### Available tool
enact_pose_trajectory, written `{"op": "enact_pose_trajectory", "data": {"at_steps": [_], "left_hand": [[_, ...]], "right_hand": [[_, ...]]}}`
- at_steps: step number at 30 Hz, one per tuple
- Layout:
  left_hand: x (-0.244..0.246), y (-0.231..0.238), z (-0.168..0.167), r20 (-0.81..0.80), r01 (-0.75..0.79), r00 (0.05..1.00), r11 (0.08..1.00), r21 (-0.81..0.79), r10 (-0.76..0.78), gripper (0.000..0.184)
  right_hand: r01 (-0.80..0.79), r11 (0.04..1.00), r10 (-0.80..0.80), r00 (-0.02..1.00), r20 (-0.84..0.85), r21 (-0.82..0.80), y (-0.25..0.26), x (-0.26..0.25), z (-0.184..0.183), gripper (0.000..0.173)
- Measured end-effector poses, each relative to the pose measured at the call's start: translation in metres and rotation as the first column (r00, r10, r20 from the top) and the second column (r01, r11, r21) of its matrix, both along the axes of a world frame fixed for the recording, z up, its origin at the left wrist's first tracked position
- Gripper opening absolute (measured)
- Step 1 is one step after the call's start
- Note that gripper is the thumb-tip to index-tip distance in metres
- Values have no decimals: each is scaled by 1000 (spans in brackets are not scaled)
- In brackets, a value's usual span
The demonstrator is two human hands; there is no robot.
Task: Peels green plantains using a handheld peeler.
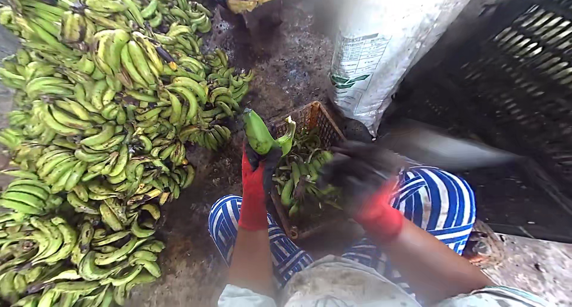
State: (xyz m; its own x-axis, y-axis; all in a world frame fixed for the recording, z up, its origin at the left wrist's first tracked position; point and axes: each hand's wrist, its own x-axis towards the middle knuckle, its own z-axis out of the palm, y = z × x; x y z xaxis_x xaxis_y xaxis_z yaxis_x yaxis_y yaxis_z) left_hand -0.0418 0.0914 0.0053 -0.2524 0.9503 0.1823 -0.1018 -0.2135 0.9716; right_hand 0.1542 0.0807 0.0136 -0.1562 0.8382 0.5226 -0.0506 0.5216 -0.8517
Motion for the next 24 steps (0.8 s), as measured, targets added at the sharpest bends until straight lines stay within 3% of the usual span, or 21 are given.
{"op": "enact_pose_trajectory", "data": {"at_steps": [1, 2, 4, 6, 8, 10, 11, 13, 14, 17, 19, 21, 23, 24], "left_hand": [[-3, -1, -2, 66, 28, 997, 999, 33, -30, 55], [-6, -2, -3, 165, 58, 984, 996, 66, -69, 50], [-19, 8, -6, 416, 235, 858, 950, 205, -302, 49], [-19, 23, -2, 570, 330, 686, 892, 309, -451, 49], [-10, 35, 3, 634, 345, 654, 909, 234, -412, 54], [1, 50, 16, 633, 379, 701, 924, 60, -329, 54], [5, 57, 23, 609, 407, 726, 913, -6, -320, 54], [10, 68, 28, 531, 419, 788, 903, -90, -312, 52], [13, 72, 28, 444, 352, 857, 926, -138, -260, 48], [19, 79, 22, 288, 201, 946, 964, -176, -145, 36], [22, 72, 5, 332, 260, 918, 961, -92, -216, 32], [28, 65, -24, 421, 403, 805, 906, 131, -418, 28], [31, 63, -24, 535, 497, 689, 856, 142, -489, 27], [28, 62, -17, 538, 502, 707, 862, 75, -459, 30]], "right_hand": [[40, 984, 10, 960, 281, -172, 0, 2, -21, 32], [2, 905, 215, 860, 463, -425, 0, 4, -42, 39], [-48, 710, 525, 700, 484, -702, 5, 8, -73, 45], [-107, 650, 537, 766, 355, -752, 14, 24, -62, 41], [-134, 742, 378, 893, 245, -657, 41, 40, -35, 40], [7, 948, 134, 899, 418, -319, 82, 58, -7, 48], [76, 991, -7, 853, 521, -111, 100, 63, 4, 52], [117, 980, -193, 769, 610, 162, 123, 65, 9, 50], [120, 963, -245, 759, 604, 239, 122, 62, 4, 48], [33, 972, -165, 801, 575, 233, 93, 47, -13, 46], [95, 958, -237, 793, 561, 270, 87, 39, -17, 40], [251, 876, -463, 679, 570, 411, 107, 42, -15, 38], [389, 820, -572, 575, 586, 419, 134, 48, -9, 46], [447, 806, -589, 546, 596, 387, 140, 50, -5, 49]]}}
